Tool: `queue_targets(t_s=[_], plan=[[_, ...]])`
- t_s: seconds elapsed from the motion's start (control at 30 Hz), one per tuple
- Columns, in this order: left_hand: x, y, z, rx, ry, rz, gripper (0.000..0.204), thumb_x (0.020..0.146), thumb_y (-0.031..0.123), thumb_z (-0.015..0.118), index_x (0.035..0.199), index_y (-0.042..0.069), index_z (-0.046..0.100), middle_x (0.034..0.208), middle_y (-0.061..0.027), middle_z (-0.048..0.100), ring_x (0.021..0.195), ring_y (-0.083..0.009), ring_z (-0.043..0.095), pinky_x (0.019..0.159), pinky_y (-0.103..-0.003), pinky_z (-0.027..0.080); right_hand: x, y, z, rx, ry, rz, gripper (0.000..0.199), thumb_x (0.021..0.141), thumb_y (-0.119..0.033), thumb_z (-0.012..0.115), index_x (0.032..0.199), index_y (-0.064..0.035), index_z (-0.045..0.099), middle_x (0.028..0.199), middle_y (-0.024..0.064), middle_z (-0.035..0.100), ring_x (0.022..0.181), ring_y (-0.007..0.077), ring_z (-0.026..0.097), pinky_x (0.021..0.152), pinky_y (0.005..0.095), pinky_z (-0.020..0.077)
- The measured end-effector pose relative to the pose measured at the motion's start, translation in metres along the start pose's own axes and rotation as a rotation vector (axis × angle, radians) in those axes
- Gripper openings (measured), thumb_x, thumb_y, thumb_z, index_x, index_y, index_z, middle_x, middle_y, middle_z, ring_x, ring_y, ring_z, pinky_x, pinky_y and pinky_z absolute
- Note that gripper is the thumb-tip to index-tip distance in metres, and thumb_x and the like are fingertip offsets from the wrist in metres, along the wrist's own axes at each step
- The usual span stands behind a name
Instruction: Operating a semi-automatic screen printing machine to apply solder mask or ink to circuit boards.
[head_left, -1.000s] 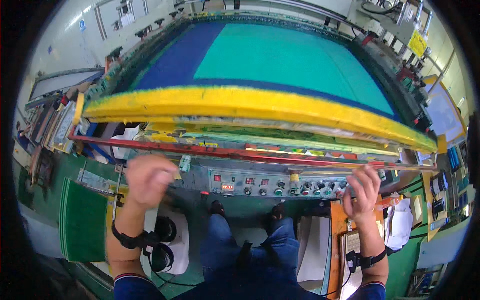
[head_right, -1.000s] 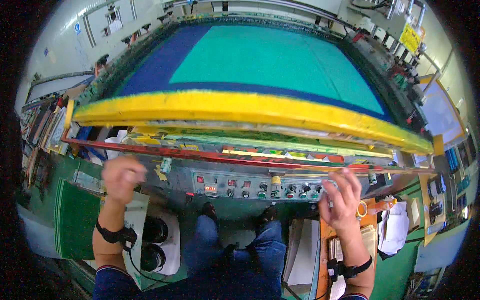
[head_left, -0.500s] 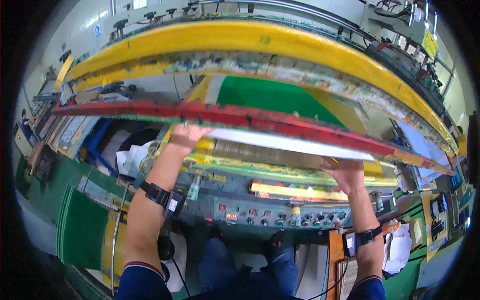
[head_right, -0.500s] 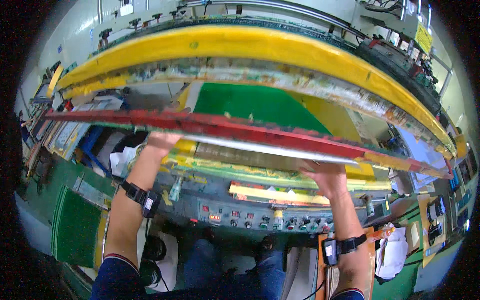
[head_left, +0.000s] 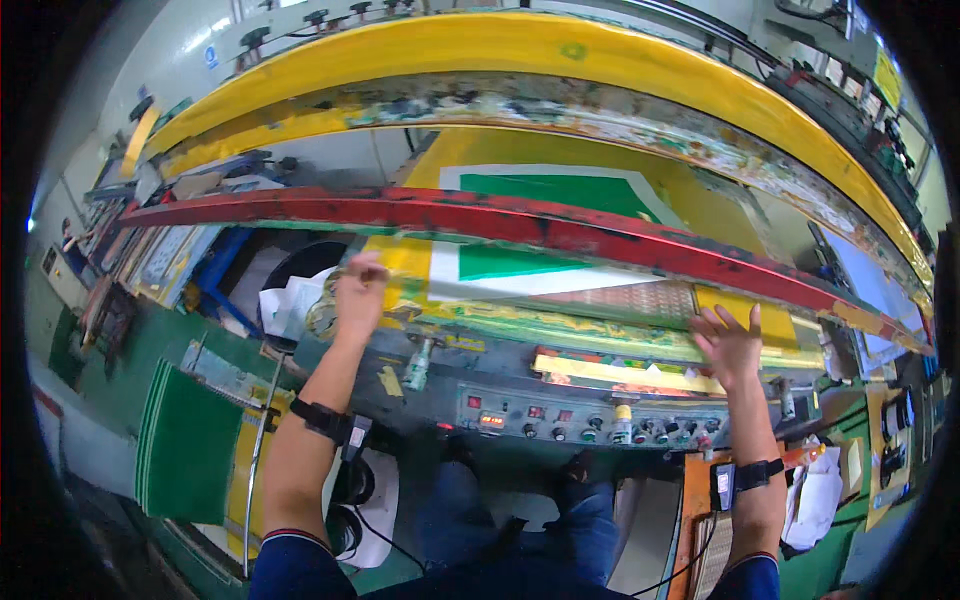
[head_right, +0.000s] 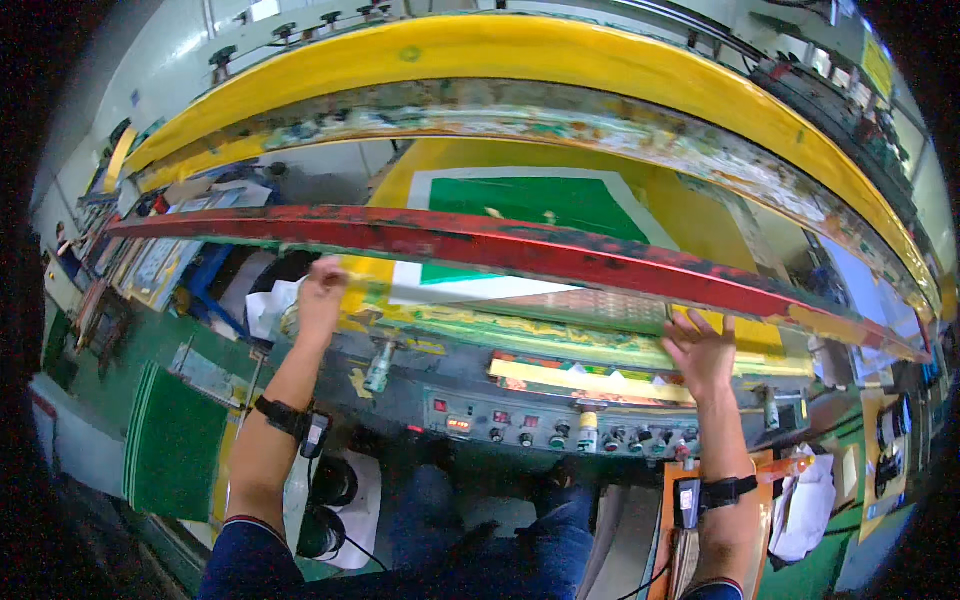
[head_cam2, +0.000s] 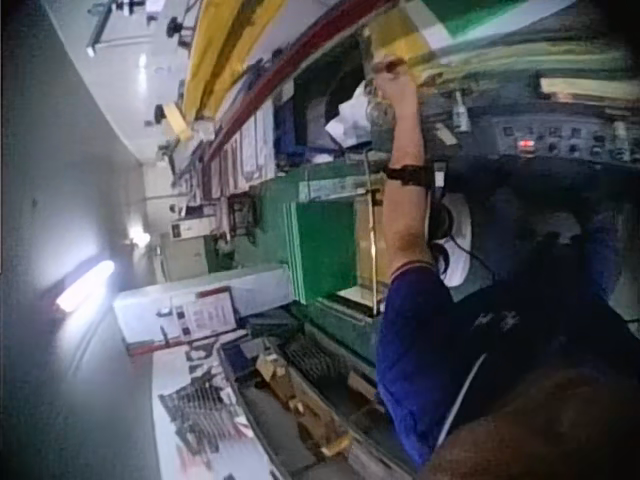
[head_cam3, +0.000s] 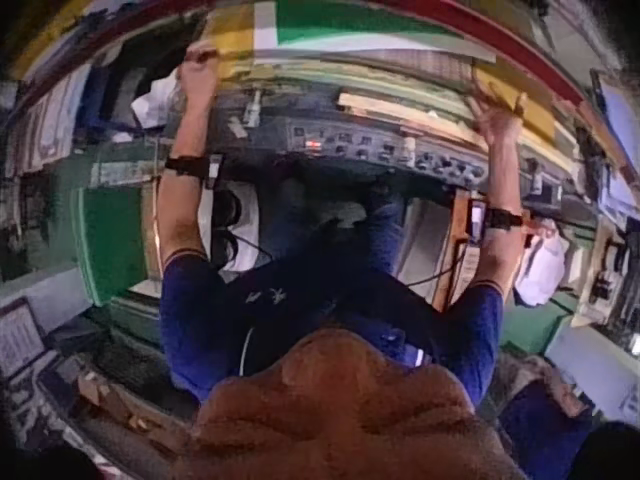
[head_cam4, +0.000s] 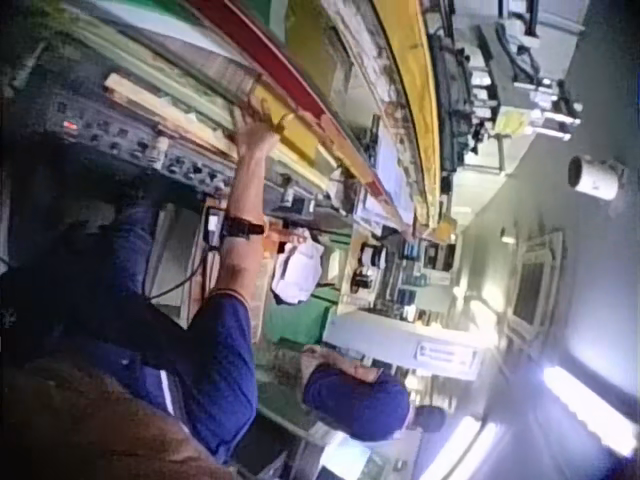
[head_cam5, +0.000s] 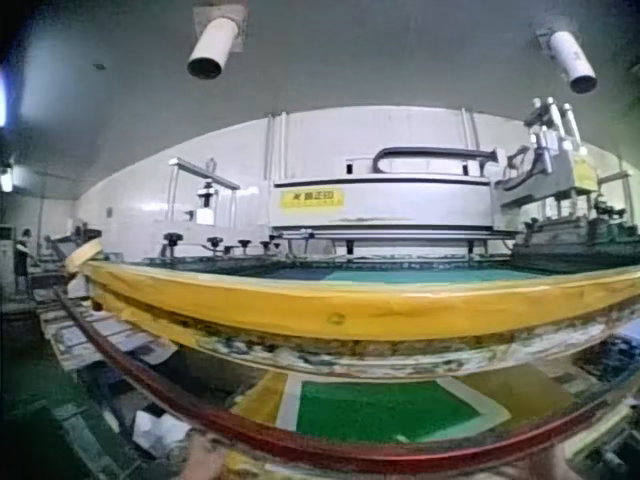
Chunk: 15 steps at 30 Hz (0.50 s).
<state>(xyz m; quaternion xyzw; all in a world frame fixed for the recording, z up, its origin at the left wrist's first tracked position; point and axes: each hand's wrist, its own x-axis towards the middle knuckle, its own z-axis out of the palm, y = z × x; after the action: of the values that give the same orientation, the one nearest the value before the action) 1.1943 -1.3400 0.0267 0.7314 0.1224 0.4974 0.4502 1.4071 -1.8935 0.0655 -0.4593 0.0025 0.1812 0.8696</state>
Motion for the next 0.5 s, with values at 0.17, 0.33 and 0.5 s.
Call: queue_targets(t_s=[0.17,0.33,0.5], plan=[[-0.008,0.013,0.006,0.502,-0.589,0.113,0.039,0.080,0.022,0.071,0.113,0.004,0.058,0.113,-0.0143,0.060,0.103,-0.0276,0.060,0.086,-0.035,0.048,0.000,0.005,0.011,-0.354,0.142,-0.073,0.069,0.094,-0.060,0.038,0.131,-0.0027,0.048,0.115,0.0107,0.059,0.100,0.0216,0.056,0.084,0.0349,0.0426],[0.006,0.018,0.029,0.583,-0.686,0.374,0.041,0.077,0.027,0.068,0.108,0.000,0.061,0.113,-0.0209,0.060,0.109,-0.0364,0.055,0.096,-0.043,0.044,-0.023,0.011,0.006,-0.543,0.066,-0.094,0.057,0.097,-0.050,0.040,0.122,-0.0006,0.054,0.105,0.0089,0.062,0.094,0.0187,0.059,0.077,0.0319,0.0456],[0.030,0.025,0.067,0.845,-0.823,0.200,0.038,0.081,0.025,0.061,0.109,0.000,0.061,0.116,-0.0228,0.059,0.114,-0.0359,0.053,0.100,-0.044,0.041,-0.059,0.003,0.003,-0.624,0.098,-0.110,0.050,0.099,-0.042,0.043,0.114,0.0040,0.057,0.095,0.0117,0.066,0.082,0.0177,0.062,0.072,0.0311,0.0503]])
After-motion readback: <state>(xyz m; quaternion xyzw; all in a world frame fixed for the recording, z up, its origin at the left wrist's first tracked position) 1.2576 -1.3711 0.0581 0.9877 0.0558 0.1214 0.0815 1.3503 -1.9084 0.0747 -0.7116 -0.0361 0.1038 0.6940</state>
